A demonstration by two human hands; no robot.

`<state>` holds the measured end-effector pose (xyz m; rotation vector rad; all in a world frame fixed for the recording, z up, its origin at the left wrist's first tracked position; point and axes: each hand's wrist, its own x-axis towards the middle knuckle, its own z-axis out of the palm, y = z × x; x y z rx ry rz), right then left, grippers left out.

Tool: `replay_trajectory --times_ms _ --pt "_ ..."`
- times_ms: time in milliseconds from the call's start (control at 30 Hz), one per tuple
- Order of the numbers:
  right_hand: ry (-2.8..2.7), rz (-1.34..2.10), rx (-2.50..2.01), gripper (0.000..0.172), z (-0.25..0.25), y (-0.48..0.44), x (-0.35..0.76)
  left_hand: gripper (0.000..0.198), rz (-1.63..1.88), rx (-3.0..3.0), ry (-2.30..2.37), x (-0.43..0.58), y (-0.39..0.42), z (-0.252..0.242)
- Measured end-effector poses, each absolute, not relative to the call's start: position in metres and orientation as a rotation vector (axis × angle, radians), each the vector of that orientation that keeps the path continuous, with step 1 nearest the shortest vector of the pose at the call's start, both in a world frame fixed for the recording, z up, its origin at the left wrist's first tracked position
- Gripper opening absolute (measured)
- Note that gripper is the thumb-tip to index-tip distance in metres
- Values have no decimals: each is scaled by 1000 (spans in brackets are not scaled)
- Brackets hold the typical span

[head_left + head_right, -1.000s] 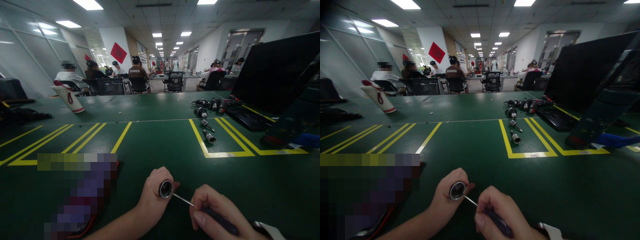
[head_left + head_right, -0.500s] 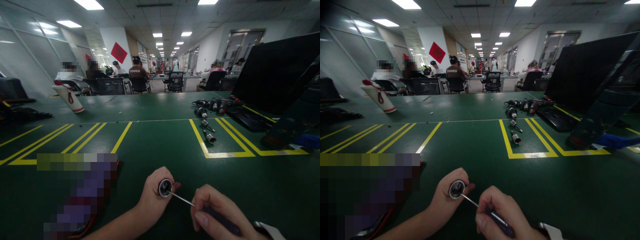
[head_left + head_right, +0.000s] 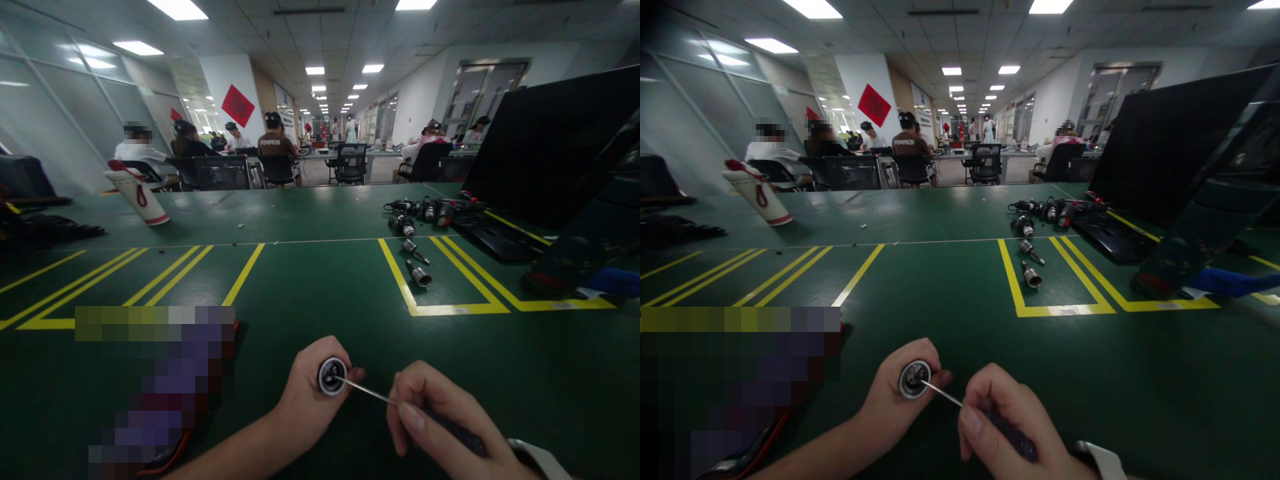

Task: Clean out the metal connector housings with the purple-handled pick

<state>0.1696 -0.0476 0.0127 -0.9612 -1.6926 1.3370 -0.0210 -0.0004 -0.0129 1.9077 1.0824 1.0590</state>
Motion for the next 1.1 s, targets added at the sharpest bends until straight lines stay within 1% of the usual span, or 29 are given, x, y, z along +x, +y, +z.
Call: replay_trajectory --times_ms 167,300,433,533,733,833,933,1100 --pt "-1782 1322 -1020 31 20 -51 169 19 1034 1941 1097 -21 -1 -13" --pt "-1801 1287 -995 36 19 -51 173 20 1024 1953 1098 -21 -1 -13" --pt "-1672 1292 -976 38 15 -49 176 20 996 1931 1125 -21 -1 -11" --pt "-1658 1285 -987 35 15 -50 175 22 978 1904 1132 -20 -1 -11" --pt "-1895 1117 -1050 24 22 -55 168 22 978 1953 1128 -20 -1 -13" --pt "-1939 1095 -1056 21 24 -55 166 22 965 1988 1125 -20 -1 -13" --pt "-1889 1157 -1038 24 22 -54 166 22 973 1993 1111 -20 -2 -13" --pt "-1744 1304 -1013 36 12 -49 169 22 989 1954 1098 -20 -3 -12"
